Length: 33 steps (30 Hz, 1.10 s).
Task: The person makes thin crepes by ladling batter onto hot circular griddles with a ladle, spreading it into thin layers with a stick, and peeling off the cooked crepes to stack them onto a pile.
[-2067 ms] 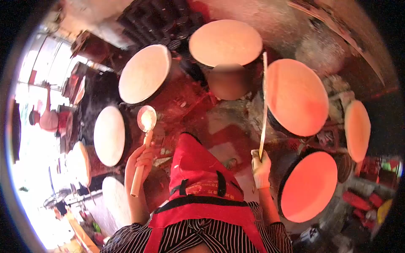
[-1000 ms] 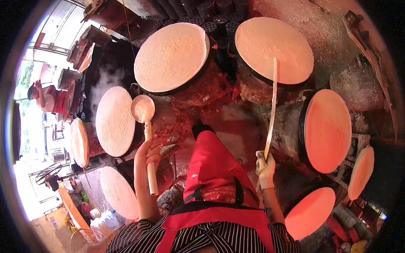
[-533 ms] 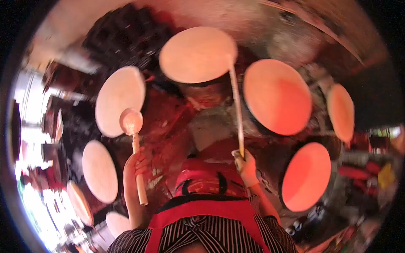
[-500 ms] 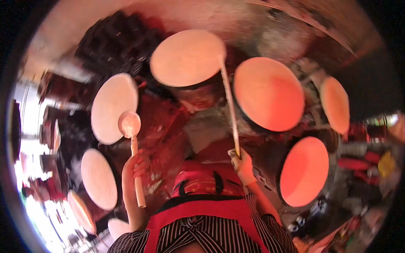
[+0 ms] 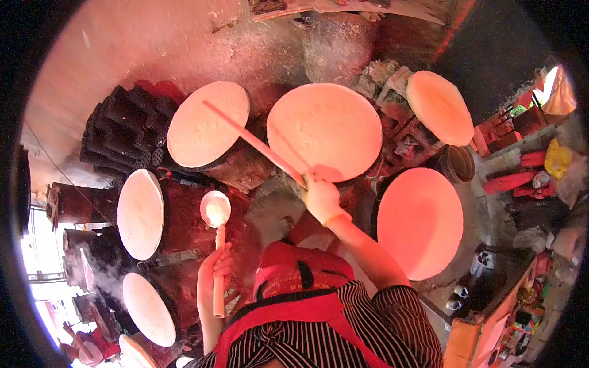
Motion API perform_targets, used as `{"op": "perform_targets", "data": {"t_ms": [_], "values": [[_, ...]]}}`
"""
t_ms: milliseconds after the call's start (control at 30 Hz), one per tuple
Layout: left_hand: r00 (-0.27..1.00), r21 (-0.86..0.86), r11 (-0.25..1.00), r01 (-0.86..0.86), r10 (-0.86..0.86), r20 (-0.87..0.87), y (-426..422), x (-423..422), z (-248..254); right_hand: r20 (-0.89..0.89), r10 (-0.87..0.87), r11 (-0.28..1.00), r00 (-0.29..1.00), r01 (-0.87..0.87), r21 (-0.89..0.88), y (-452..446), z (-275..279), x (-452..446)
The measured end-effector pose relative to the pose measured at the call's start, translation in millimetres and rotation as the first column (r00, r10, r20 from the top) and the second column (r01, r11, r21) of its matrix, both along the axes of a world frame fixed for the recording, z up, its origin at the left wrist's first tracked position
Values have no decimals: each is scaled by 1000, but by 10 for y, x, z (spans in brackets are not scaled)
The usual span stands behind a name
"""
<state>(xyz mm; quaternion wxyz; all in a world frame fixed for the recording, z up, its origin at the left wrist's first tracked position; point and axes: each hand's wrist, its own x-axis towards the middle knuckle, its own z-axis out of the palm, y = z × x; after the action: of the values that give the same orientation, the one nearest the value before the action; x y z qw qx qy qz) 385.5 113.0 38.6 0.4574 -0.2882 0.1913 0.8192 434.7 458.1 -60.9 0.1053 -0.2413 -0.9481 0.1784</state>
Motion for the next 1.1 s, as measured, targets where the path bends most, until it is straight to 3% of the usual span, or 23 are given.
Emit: {"op": "perform_targets", "data": {"t_ms": [67, 100, 200, 267, 333, 400, 467, 533, 600, 633, 667, 733, 767, 833, 867, 967, 1033, 1100], "values": [[999, -83, 996, 6, -9, -31, 61, -50, -31, 163, 33, 997, 986, -45, 70, -40, 150, -434], [999, -88, 996, 2, -5, -33, 110, -106, -8, 160, 38, 997, 986, -49, 66, -48, 135, -605], [990, -170, 985, 9, -34, -140, 275, -352, 116, 153, 85, 956, 985, -123, 266, 12, 23, -994], [962, -282, 959, -5, -73, -264, 417, -631, 165, 151, 86, 968, 985, -118, 220, 137, -146, -1149], [951, -251, 968, 14, -91, -296, 486, -987, 101, 83, 68, 985, 994, -80, 150, 261, -166, -1210], [945, -217, 976, 18, -88, -314, 608, -1339, 126, 155, 35, 987, 987, -59, 150, 556, -96, -1281], [944, -196, 980, 41, -103, -315, 744, -1677, 231, 247, -41, 997, 968, 23, 76, 804, 359, -1405], [933, -182, 980, 86, -143, -331, 864, -2005, 235, 186, -114, 974, 976, 147, -175, 1272, 895, -1493], [922, -203, 972, 122, -187, -340, 1022, -2266, 308, -110, -134, 990, 985, 129, -57, 1723, 1665, -1459], [912, -234, 963, 130, -209, -354, 1107, -2375, 338, -151, -255, 958, 955, 228, -175, 2142, 1850, -1411], [917, -213, 965, 154, -220, -333, 1183, -2482, 340, -181, -174, 974, 968, 196, 111, 2562, 2087, -1327], [942, -176, 968, 178, -219, -253, 1325, -2635, 392, -207, -387, 907, 898, 330, -262, 3196, 2797, -967], [950, -148, 969, 198, -227, -217, 1395, -2698, 389, -256, -510, 858, 821, 505, -92, 3196, 3240, -886], [951, -69, 967, 246, -254, -174, 1519, -2761, 386, -440, -666, 738, 602, 619, -270, 3534, 3750, -460], [965, -10, 972, 236, -235, -113, 1592, -2742, 401, -518, -680, 726, 519, 572, -380, 3925, 3838, -109], [965, 141, 957, 255, -261, 31, 1776, -2664, 309, -718, -646, 750, 257, 389, -535, 4604, 3644, 781], [963, 255, 938, 235, -260, 70, 1885, -2439, 334, -709, -690, 584, 146, 692, -425, 5008, 3259, 1232], [978, 136, 973, 189, -199, 59, 1967, -2108, 383, -665, -744, 600, 54, 492, -631, 5351, 2621, 1521]]}}
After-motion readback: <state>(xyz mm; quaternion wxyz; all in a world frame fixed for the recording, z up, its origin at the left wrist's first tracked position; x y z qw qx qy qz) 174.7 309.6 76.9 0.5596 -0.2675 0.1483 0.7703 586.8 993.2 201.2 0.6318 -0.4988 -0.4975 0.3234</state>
